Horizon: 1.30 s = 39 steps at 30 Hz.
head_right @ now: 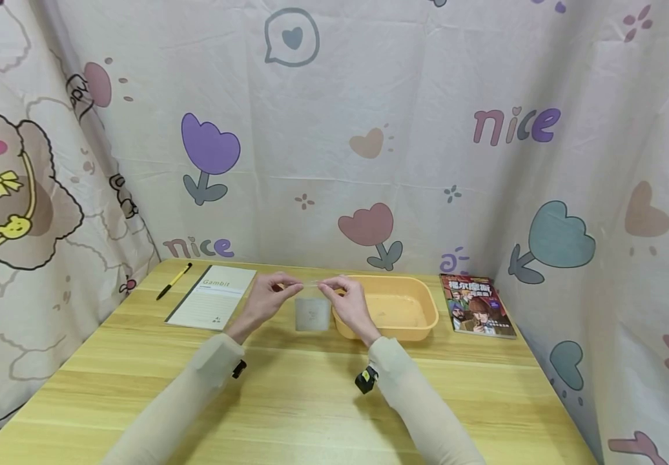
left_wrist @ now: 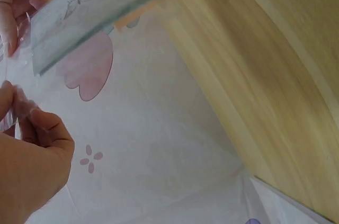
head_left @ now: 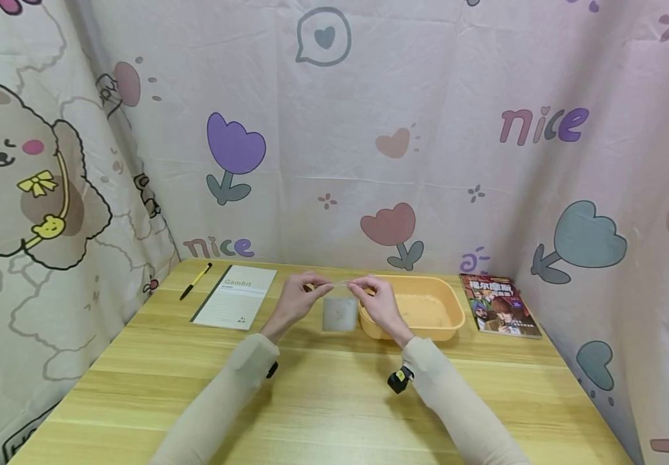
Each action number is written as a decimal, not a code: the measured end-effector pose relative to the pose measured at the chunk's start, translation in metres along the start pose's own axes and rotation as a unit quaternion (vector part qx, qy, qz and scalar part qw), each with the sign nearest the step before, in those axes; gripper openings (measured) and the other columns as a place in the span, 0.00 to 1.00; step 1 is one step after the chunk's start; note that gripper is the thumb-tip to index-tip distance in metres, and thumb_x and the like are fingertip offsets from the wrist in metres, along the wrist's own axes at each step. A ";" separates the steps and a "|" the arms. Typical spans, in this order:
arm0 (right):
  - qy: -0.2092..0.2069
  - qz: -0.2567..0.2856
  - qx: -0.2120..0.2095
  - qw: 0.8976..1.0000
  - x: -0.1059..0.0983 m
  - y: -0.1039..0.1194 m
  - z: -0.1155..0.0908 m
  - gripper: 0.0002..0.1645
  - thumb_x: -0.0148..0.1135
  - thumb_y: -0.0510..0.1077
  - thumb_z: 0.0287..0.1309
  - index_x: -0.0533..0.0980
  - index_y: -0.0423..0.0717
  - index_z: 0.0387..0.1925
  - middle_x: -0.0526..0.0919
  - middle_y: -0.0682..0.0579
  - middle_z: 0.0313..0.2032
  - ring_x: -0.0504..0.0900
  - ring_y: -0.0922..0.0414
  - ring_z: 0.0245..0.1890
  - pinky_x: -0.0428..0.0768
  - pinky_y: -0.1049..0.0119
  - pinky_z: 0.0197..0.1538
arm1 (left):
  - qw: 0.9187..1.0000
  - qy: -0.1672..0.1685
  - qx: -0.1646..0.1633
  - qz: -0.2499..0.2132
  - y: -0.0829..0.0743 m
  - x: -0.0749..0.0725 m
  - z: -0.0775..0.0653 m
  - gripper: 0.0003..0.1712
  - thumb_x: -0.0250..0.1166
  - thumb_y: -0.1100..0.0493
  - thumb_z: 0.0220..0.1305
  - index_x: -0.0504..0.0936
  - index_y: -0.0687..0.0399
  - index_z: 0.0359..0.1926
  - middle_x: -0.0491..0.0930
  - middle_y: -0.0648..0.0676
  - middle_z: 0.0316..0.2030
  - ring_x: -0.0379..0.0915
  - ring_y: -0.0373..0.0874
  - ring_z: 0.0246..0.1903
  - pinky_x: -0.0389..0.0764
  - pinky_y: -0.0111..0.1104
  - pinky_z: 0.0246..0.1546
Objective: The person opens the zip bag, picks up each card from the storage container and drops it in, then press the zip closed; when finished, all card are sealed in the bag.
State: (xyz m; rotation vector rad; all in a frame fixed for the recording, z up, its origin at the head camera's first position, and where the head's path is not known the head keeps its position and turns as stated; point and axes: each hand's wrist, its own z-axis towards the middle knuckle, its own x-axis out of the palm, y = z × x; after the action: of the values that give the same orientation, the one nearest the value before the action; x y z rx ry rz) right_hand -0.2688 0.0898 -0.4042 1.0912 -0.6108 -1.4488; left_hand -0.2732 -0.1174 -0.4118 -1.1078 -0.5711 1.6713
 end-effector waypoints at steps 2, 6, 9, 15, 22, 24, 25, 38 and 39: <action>0.008 0.012 0.004 1.000 0.001 0.000 0.000 0.10 0.64 0.37 0.62 0.83 0.34 0.42 0.86 0.43 0.40 0.79 0.65 0.34 0.80 0.75 0.35 | 1.000 -0.006 0.005 0.001 0.000 0.001 0.000 0.05 0.68 0.58 0.62 0.89 0.53 0.36 0.86 0.51 0.34 0.75 0.40 0.28 0.78 0.26 0.27; 0.027 0.025 -0.001 0.999 0.003 -0.001 0.000 0.12 0.66 0.39 0.61 0.83 0.35 0.43 0.85 0.40 0.43 0.79 0.66 0.41 0.82 0.71 0.46 | 1.000 -0.008 0.018 -0.002 0.001 0.003 0.000 0.04 0.68 0.58 0.62 0.89 0.53 0.34 0.85 0.51 0.32 0.73 0.41 0.26 0.76 0.25 0.25; 0.028 0.017 -0.003 0.999 0.005 -0.002 0.000 0.12 0.65 0.40 0.61 0.84 0.35 0.42 0.86 0.40 0.43 0.79 0.66 0.42 0.82 0.70 0.45 | 1.000 -0.003 0.021 -0.011 0.000 0.005 0.000 0.05 0.69 0.58 0.61 0.89 0.54 0.33 0.84 0.53 0.30 0.71 0.42 0.24 0.73 0.25 0.23; 0.010 -0.005 -0.003 1.000 0.007 0.000 -0.002 0.10 0.64 0.39 0.62 0.84 0.36 0.40 0.86 0.41 0.42 0.79 0.64 0.42 0.80 0.71 0.44 | 0.999 0.016 -0.002 -0.030 0.001 0.008 -0.001 0.08 0.70 0.54 0.60 0.89 0.54 0.35 0.86 0.55 0.34 0.71 0.44 0.27 0.71 0.24 0.25; 0.020 0.004 0.004 1.000 0.013 0.003 -0.004 0.10 0.64 0.39 0.63 0.83 0.35 0.41 0.86 0.40 0.43 0.81 0.56 0.45 0.81 0.64 0.50 | 1.000 0.021 0.007 -0.020 0.002 0.008 0.000 0.08 0.69 0.54 0.61 0.90 0.52 0.35 0.86 0.53 0.33 0.68 0.41 0.22 0.68 0.25 0.20; 0.032 0.013 0.014 0.999 0.015 0.003 -0.003 0.12 0.63 0.40 0.63 0.83 0.35 0.42 0.85 0.40 0.44 0.81 0.54 0.46 0.81 0.62 0.52 | 1.000 0.022 0.006 -0.011 0.002 0.007 0.000 0.07 0.69 0.54 0.62 0.89 0.52 0.34 0.86 0.51 0.33 0.70 0.40 0.23 0.69 0.26 0.19; 0.040 0.019 0.020 0.999 0.017 0.002 -0.003 0.12 0.63 0.40 0.64 0.82 0.34 0.43 0.85 0.39 0.45 0.81 0.54 0.47 0.80 0.63 0.53 | 1.000 0.024 0.001 -0.009 0.003 0.006 0.000 0.07 0.69 0.55 0.62 0.89 0.52 0.34 0.86 0.51 0.33 0.71 0.39 0.24 0.71 0.26 0.20; 0.066 0.107 0.124 0.984 0.028 -0.035 0.009 0.15 0.60 0.43 0.67 0.83 0.35 0.46 0.86 0.48 0.33 0.75 0.58 0.27 0.74 0.68 0.25 | 0.984 0.086 -0.155 -0.033 0.020 -0.023 0.006 0.09 0.68 0.54 0.63 0.88 0.54 0.39 0.84 0.53 0.33 0.77 0.47 0.33 0.79 0.36 0.38; 0.061 0.101 0.126 0.985 0.031 -0.040 0.011 0.15 0.60 0.43 0.66 0.83 0.36 0.46 0.86 0.49 0.33 0.76 0.58 0.29 0.76 0.67 0.26 | 0.983 0.085 -0.162 -0.031 0.022 -0.024 0.008 0.09 0.68 0.54 0.63 0.88 0.53 0.39 0.84 0.52 0.33 0.77 0.48 0.34 0.79 0.36 0.39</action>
State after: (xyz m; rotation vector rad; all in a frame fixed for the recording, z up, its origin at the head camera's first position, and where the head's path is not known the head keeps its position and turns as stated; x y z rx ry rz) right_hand -0.2944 0.0659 -0.4420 1.2661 -0.8089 -1.1425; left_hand -0.2893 -0.1466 -0.4163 -1.4360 -0.7766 1.4448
